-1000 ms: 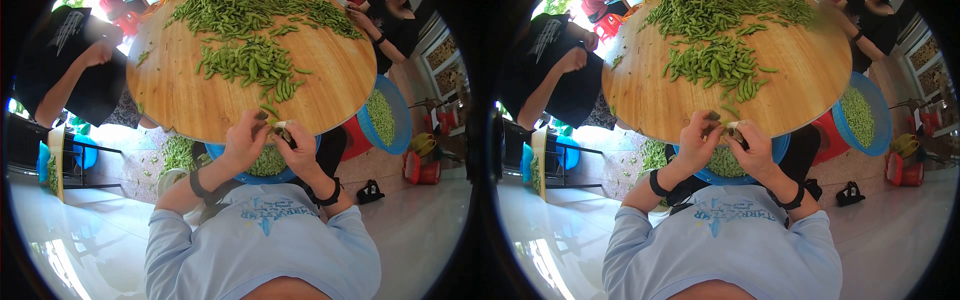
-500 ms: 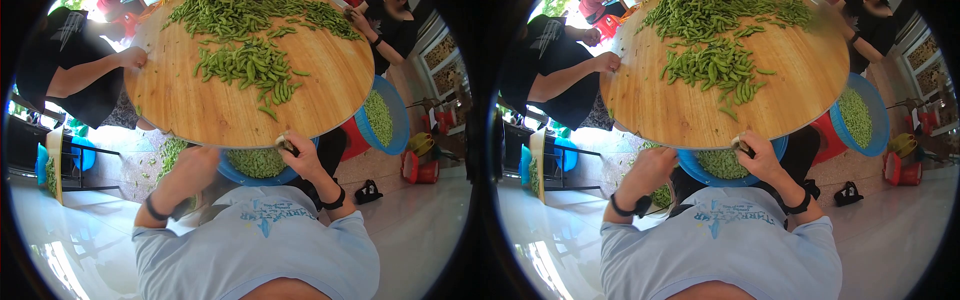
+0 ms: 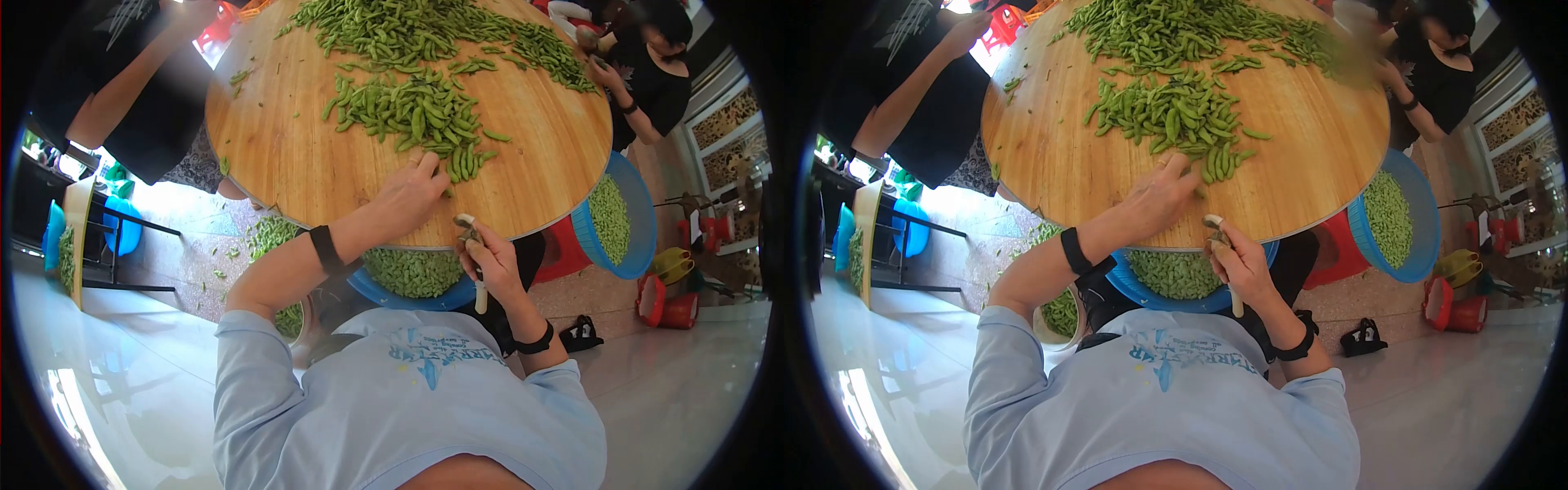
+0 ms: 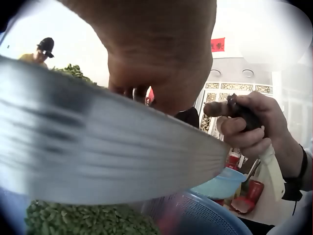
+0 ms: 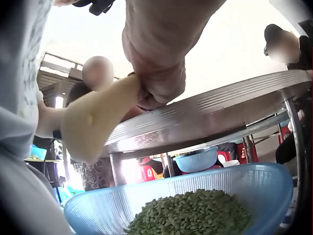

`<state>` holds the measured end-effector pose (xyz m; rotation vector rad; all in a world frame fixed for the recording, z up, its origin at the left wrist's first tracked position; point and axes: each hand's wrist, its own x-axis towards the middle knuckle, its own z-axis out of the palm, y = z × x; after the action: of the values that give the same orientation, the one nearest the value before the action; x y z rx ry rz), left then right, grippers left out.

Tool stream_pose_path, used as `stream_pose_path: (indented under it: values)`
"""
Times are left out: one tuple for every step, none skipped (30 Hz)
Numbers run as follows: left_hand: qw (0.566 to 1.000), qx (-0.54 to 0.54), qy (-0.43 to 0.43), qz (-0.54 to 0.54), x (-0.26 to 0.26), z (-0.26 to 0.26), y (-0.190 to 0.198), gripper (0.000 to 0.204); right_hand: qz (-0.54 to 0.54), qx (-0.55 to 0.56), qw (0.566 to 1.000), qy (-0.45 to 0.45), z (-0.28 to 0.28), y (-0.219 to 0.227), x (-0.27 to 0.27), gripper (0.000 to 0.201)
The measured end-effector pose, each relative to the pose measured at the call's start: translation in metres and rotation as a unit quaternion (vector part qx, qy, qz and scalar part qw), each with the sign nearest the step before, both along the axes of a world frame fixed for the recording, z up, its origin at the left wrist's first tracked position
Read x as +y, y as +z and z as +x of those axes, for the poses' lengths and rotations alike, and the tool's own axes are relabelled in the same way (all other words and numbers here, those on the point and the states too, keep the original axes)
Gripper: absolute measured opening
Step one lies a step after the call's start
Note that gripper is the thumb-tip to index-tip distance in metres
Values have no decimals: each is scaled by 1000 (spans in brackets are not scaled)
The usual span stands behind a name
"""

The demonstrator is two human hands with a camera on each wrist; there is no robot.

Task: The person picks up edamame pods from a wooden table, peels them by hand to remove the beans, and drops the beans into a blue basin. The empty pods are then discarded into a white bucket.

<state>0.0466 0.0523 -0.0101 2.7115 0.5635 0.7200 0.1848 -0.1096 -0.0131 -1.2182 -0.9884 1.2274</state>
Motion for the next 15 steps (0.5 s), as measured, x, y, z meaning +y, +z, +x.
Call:
stream_pose_path:
  values:
    - [1000,4,11,11,1,1,0,25,-3,21,1000,-21,0,-1,1,35]
    - [1000,8,11,13,1,-1,1,25,-1,25,999,-21,1,-3,3,35]
    - [998,-39,3,-57,-2,-4,4,22,8,46,998,-40,2,-5,4,36]
    - [988,-84,-7,-128,-5,-7,7,19,16,68,996,-61,3,-8,4,36]
    - [988,-78,-12,-129,-8,-9,9,19,15,73,995,-67,3,-9,4,36]
    - [911,-103,-29,-398,-12,-12,11,17,17,85,995,-49,3,-7,5,37]
    - [763,-120,-39,-634,-15,-14,15,17,21,96,995,-29,3,-5,8,38]
    - [764,-113,-39,-634,-20,-16,19,17,22,101,994,-33,2,-3,9,38]
    - [723,-106,-26,-682,-25,-19,23,17,18,141,990,2,0,0,10,38]
    - [679,-101,-13,-727,-30,-21,24,17,14,180,983,38,-2,1,10,38]
    - [679,-98,-12,-727,-33,-21,22,17,13,183,982,37,-2,1,9,38]
    - [684,-107,-3,-722,-35,-21,20,16,14,199,978,54,-2,1,10,39]
    - [688,-116,7,-716,-37,-22,19,15,15,215,974,72,-3,1,10,39]
    - [687,-117,8,-717,-38,-23,18,15,13,216,974,73,-4,0,10,39]
    - [689,-120,9,-714,-40,-24,16,15,15,198,978,69,-4,0,9,39]
